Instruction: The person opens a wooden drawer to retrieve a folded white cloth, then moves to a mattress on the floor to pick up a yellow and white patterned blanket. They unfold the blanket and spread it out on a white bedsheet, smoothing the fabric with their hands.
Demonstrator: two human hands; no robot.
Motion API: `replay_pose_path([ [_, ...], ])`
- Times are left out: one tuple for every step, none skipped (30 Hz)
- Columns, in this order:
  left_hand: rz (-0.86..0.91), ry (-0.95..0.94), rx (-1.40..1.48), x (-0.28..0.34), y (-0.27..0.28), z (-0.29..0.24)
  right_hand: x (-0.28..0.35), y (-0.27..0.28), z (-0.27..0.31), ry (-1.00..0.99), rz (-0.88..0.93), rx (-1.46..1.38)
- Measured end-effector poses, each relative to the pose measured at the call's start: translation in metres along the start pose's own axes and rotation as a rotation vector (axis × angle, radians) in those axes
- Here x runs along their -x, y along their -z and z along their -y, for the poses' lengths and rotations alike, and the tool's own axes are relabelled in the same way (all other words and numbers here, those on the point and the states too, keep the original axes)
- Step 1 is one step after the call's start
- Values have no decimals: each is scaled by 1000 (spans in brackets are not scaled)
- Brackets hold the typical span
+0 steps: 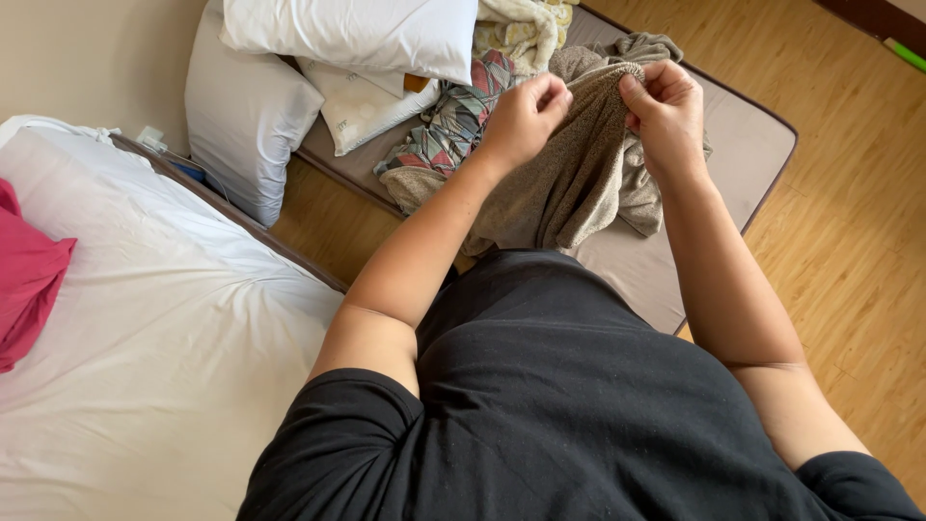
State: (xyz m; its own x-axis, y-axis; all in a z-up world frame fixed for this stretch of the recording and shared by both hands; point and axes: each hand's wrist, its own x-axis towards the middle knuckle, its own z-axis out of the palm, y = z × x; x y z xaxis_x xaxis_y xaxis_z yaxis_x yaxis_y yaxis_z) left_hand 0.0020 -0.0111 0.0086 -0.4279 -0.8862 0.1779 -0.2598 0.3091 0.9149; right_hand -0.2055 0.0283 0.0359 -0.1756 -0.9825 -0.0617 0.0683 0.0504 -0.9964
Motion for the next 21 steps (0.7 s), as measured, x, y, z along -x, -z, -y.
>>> replay_pose_path([
  [1,0,-1,-2,7,-9,0,0,-2,0,-1,-1],
  [16,-12,-26,-4,14,-19,-1,1,-5,3,4,-5],
  [30,-24,-50,-6,21,-28,-1,1,-7,6,10,-9],
  [32,-26,-52,-4,20,-29,-2,0,-7,8,8,-10],
  [150,73,-109,-2,19,-31,-2,-1,-7,1,22,-23],
  [272,170,-165,0,18,-33,-3,-2,-8,-5,34,-37],
  [274,167,-168,3,12,-31,-4,-3,-9,-3,31,-40],
  [267,240,-174,5,5,-29,-6,-3,-10,6,35,-49],
  [260,312,-180,7,-2,-27,-8,-3,-12,15,39,-58],
  [263,310,-181,6,-6,-14,-8,-2,-12,15,35,-59],
  [189,185,-180,6,-9,-1,-8,-1,-12,12,45,-81],
  [115,59,-175,5,-14,12,-8,1,-12,9,55,-101],
  [119,57,-173,2,-11,13,-6,3,-7,10,50,-100],
  [12,38,-157,-1,-6,14,-4,4,0,9,29,-40],
  [-95,19,-140,-4,-2,14,-3,5,6,9,8,19],
  [-101,11,-146,-7,3,5,0,5,13,19,12,16],
  [-139,-36,-109,-8,8,-4,3,5,19,34,2,72],
  [-173,-80,-69,-6,11,-13,10,6,24,42,-9,129],
  [-174,-82,-72,-8,8,-9,14,0,32,45,-8,126],
  [-161,-85,-106,-9,2,-5,20,-4,40,13,25,220],
  [-148,-88,-140,-11,-3,-1,26,-8,48,-20,58,314],
])
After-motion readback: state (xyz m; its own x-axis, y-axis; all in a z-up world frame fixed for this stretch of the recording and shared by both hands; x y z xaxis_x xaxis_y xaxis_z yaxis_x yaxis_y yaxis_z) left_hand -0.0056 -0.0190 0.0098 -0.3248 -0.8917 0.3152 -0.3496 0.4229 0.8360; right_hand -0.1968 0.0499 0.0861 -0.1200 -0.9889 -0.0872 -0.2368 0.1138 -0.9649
